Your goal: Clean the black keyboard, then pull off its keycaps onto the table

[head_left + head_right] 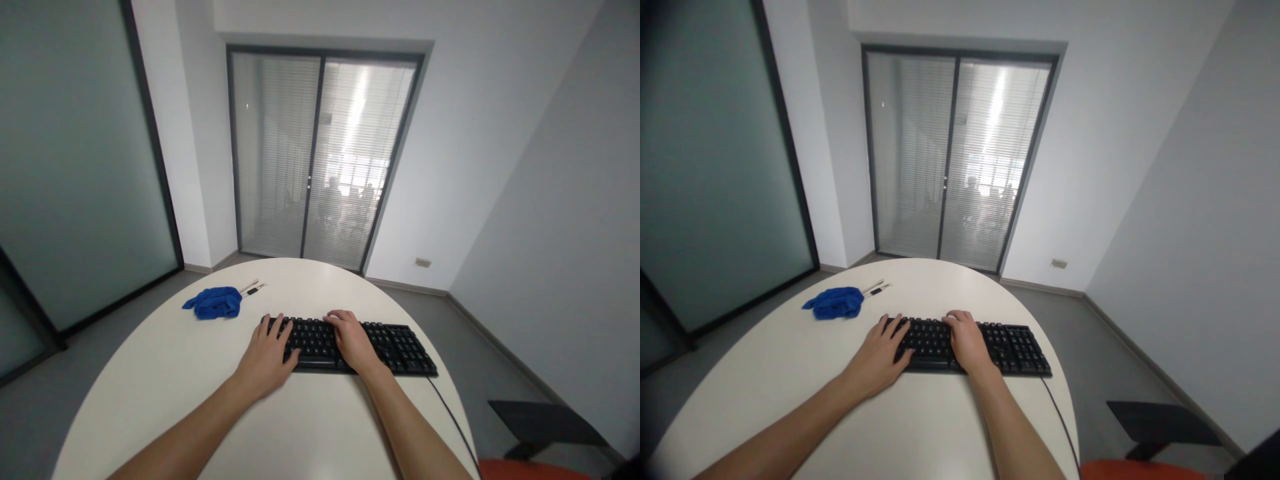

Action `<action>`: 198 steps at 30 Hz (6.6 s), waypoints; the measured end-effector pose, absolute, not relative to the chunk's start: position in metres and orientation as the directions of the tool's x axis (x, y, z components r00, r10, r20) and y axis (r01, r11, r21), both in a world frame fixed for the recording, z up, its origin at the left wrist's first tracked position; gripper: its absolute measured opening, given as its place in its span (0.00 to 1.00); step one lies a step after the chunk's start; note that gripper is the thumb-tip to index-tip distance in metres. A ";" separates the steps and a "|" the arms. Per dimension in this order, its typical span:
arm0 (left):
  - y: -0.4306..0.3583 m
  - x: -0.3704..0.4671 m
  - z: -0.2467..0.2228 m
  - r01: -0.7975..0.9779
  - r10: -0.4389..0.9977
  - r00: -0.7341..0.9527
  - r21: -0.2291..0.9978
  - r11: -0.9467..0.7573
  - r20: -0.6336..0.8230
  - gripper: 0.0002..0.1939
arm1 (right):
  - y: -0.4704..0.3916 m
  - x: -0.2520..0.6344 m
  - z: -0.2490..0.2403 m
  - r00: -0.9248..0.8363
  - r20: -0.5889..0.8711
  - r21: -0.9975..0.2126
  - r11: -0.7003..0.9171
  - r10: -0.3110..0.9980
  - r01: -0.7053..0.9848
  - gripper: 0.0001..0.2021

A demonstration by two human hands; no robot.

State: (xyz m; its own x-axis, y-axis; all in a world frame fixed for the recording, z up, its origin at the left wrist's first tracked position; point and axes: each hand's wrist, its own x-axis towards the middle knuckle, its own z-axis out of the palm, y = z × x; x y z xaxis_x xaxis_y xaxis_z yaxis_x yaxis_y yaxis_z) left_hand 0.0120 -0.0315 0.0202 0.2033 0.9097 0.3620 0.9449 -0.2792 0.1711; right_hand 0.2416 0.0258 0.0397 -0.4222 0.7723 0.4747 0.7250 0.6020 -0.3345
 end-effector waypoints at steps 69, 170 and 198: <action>-0.030 -0.012 0.040 0.842 0.839 0.414 0.202 -0.500 0.354 0.28 | 0.009 0.224 0.054 -0.577 0.416 -0.361 0.710 0.703 0.605 0.18; -0.026 -0.020 0.033 0.803 0.831 0.456 0.256 -0.538 0.318 0.34 | -0.010 0.221 0.065 -0.714 0.333 -0.362 0.782 0.616 0.507 0.14; -0.026 -0.022 0.031 0.800 0.831 0.456 0.263 -0.540 0.318 0.34 | -0.013 0.208 0.060 -0.741 0.417 -0.276 0.850 0.526 0.448 0.11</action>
State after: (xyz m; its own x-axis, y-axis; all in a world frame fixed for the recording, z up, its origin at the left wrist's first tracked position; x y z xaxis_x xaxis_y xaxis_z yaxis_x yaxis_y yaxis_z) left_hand -0.0216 -0.0257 0.0310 0.4564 0.8311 0.3177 0.7997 -0.5397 0.2630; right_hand 0.2081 -0.0130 0.0604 -0.7411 0.5264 0.4168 0.4484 0.8501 -0.2763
